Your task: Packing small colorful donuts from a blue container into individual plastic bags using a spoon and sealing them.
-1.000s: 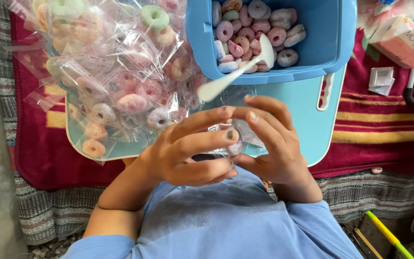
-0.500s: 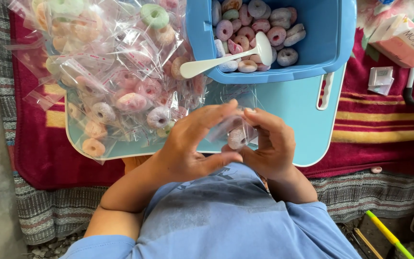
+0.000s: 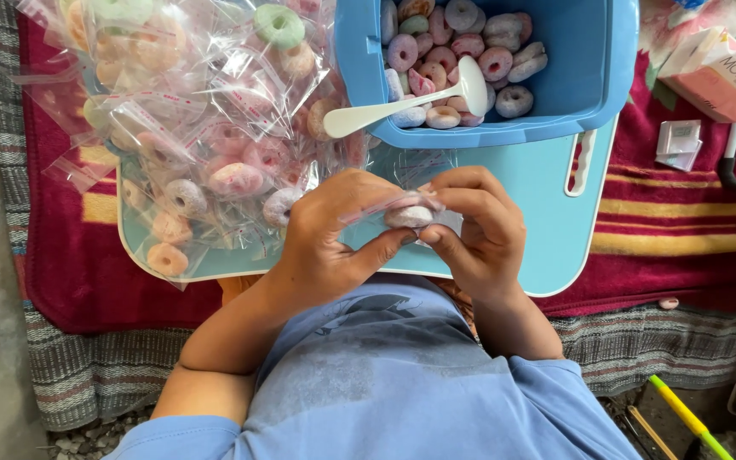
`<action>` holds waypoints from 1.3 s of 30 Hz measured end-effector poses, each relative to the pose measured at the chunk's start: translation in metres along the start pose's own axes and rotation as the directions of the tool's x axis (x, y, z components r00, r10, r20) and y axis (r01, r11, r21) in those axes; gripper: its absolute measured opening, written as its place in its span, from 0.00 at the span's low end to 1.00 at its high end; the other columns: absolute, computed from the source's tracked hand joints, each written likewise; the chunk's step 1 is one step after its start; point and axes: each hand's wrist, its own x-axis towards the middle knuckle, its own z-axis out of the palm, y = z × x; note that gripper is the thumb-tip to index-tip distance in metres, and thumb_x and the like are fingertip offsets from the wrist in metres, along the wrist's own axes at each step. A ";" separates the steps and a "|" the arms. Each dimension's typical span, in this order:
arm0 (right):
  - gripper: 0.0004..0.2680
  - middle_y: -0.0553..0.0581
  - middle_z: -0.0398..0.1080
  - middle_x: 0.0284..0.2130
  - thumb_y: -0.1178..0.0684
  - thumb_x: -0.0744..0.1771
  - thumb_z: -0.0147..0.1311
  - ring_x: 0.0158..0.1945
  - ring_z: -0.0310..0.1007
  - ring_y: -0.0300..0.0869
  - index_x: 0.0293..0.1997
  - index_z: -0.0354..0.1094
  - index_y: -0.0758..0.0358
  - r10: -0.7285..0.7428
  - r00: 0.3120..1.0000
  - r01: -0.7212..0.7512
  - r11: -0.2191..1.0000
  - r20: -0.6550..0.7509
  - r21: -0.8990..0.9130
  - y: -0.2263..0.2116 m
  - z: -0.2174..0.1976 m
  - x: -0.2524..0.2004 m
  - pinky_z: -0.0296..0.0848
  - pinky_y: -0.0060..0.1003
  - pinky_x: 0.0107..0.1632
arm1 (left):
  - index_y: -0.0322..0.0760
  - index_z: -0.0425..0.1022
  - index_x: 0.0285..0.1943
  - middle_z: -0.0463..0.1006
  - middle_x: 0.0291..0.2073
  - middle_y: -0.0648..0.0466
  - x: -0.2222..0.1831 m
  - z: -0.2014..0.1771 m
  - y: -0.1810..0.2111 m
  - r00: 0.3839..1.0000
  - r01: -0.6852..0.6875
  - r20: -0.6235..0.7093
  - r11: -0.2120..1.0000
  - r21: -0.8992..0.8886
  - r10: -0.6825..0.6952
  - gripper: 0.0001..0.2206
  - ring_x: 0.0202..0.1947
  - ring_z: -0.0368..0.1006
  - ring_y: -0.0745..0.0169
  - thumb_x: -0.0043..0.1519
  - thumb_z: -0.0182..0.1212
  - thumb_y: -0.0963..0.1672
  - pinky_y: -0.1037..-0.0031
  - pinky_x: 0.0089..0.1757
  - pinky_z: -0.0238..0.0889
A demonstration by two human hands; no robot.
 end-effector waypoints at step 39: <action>0.16 0.72 0.72 0.35 0.62 0.68 0.57 0.39 0.78 0.53 0.60 0.56 0.79 -0.115 0.991 0.127 0.970 -0.065 0.207 0.038 -0.011 -0.015 0.81 0.43 0.47 | 0.31 0.81 0.41 0.82 0.30 0.48 -0.017 -0.038 -0.003 0.905 -0.216 -0.368 0.976 0.038 0.215 0.03 0.30 0.80 0.51 0.60 0.69 0.37 0.63 0.36 0.75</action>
